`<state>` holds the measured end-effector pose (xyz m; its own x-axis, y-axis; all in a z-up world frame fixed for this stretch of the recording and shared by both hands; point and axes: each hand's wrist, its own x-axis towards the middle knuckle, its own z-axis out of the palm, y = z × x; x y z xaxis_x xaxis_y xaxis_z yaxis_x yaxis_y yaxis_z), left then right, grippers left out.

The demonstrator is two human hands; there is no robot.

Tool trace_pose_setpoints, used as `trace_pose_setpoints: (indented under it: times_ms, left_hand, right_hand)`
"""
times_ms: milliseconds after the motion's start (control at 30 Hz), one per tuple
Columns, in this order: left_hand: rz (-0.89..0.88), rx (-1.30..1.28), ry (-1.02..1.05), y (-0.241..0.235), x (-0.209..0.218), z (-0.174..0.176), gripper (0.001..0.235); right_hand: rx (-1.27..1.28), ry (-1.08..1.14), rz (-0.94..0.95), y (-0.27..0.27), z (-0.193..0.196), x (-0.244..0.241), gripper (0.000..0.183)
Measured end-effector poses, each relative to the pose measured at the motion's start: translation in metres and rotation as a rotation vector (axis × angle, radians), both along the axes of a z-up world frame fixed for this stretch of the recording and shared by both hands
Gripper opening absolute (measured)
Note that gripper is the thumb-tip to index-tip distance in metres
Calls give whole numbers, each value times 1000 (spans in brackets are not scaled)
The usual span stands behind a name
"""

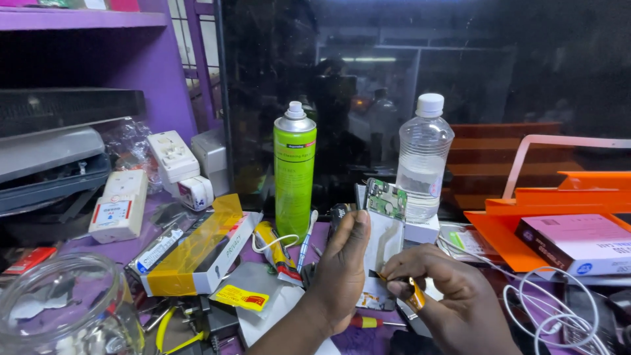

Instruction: The person disassembles a smartphone, removes the battery, and uses a water bottle to pour liquid onto the internal components. They then reassemble the phone by placing the battery back and closing the casing.

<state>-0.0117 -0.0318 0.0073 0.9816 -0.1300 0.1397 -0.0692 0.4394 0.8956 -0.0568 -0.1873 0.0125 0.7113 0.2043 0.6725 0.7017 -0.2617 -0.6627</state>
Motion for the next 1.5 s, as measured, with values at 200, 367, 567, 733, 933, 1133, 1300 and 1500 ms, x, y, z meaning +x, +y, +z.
trace_pose_setpoints:
  times_ms: [200,367,567,733,933,1133,1300,1500]
  left_hand:
    - [-38,-15,4,2,-3,7,57]
    - [-128,-46,-30,5,-8,13,49]
    - [-294,-105,10,6,-13,12,67]
    - [-300,-109,53,3,-15,11,72]
    - [-333,-74,36,1,-15,8,85]
    - [-339,-45,12,-3,-13,1,86]
    - [-313,-168,161,-4,-9,-3,91]
    - [-184,-167,170,-3,-7,5,93]
  right_hand:
    - [-46,58,77,-7,4,0,16]
    - [-45,58,72,-9,6,-2,15]
    - [51,91,13,-13,8,1,12]
    - [103,210,-45,-17,3,4,12]
    - [40,109,-43,-13,8,1,11]
    - [-11,8,-165,-11,5,1,18]
    - [140,2,-295,-12,-9,0,28]
    - [-192,-298,-159,-1,9,-12,14]
